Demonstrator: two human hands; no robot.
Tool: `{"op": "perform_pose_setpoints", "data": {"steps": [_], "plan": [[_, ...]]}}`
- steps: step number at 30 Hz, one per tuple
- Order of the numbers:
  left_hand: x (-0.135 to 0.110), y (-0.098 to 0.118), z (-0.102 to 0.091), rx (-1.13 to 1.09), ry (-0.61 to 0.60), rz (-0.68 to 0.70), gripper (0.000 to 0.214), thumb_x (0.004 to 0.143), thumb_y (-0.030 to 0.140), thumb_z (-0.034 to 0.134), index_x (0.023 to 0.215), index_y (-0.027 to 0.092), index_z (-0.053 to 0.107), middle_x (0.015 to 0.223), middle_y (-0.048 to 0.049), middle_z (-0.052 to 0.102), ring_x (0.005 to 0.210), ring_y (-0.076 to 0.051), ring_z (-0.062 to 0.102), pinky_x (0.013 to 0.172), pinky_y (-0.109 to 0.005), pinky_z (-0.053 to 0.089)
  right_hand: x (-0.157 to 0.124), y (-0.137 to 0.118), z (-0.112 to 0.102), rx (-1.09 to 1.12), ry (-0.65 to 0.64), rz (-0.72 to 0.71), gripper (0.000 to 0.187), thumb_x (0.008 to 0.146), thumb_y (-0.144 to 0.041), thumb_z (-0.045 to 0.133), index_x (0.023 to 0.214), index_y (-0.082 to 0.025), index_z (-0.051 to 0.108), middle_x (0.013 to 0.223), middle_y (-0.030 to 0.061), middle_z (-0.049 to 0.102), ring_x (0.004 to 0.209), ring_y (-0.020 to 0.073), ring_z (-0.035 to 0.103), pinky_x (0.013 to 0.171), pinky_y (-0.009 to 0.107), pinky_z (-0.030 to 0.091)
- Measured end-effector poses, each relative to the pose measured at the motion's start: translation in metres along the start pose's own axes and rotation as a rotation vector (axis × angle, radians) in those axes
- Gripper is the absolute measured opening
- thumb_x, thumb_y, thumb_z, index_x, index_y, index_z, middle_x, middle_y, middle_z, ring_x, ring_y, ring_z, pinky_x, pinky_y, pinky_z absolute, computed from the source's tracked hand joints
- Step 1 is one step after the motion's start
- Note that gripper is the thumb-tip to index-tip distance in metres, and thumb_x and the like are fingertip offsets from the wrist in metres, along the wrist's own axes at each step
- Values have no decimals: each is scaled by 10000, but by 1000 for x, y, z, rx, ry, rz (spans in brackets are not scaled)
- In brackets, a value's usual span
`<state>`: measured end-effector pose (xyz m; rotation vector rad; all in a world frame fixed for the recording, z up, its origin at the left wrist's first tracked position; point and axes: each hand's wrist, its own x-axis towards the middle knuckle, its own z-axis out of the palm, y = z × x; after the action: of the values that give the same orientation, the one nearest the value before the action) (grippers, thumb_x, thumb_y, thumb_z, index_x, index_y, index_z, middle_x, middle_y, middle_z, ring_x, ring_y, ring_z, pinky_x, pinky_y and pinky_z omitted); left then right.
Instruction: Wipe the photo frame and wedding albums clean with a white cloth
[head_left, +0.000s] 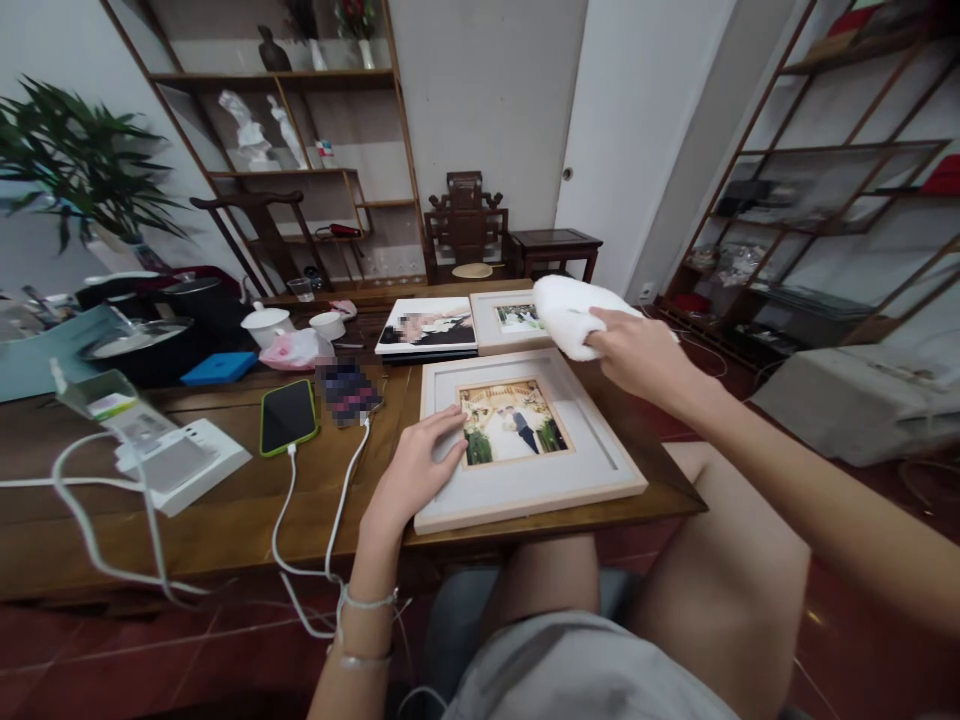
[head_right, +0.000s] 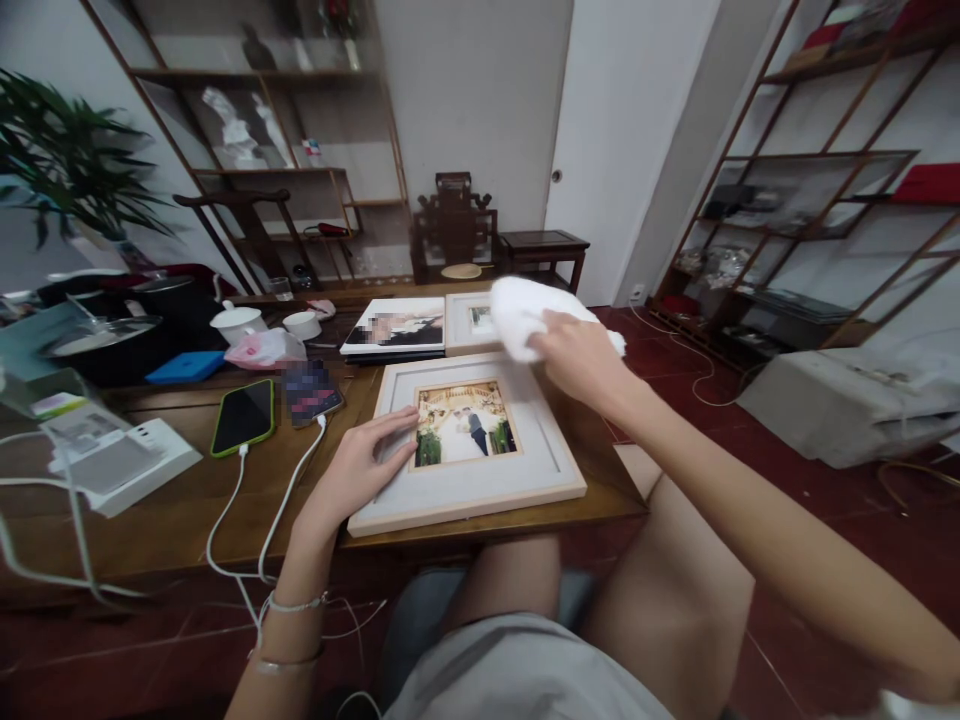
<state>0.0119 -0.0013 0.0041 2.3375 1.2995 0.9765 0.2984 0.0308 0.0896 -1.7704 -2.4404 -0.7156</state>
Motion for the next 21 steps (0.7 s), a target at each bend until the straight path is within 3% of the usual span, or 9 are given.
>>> {"op": "perform_pose_setpoints", "data": {"steps": [5,8,11,17,21], "plan": [[1,1,0,-10,-1,-13,280,808,231,527,1054,176,650,1203,-97,617,1137,-234,560,994,-423,424,23,-22,41,108,-75,-160,334,746,-60,430,1002,-117,636,1084,165,586,973,261,535,754,327,383],[1,2,0,-13,-1,-24,273,805,235,530,1043,175,651,1201,-95,618,1144,-237,554,999,-422,418,20,-33,46,135,-106,-237,310,730,-48,432,946,-122,644,1032,151,602,934,239,544,768,312,364],[1,3,0,-10,5,-35,287,803,236,535,1059,165,643,1193,-97,624,1154,-233,547,1008,-411,409,2,-39,31,156,-145,-327,289,713,-46,430,897,-128,636,927,137,626,858,231,557,705,299,343],[1,2,2,-11,8,-21,294,796,224,536,1066,175,641,1181,-87,632,1146,-233,553,1007,-411,409,-59,-54,-20,298,-274,-512,261,714,-91,450,900,-200,598,708,47,623,627,184,530,583,290,270],[1,1,1,-16,-21,0,268,803,217,526,1040,185,647,1178,-81,635,1159,-233,542,1006,-406,409,-80,-65,-26,339,-234,-486,227,727,-102,465,881,-218,584,755,46,616,686,194,517,606,296,281]]}}
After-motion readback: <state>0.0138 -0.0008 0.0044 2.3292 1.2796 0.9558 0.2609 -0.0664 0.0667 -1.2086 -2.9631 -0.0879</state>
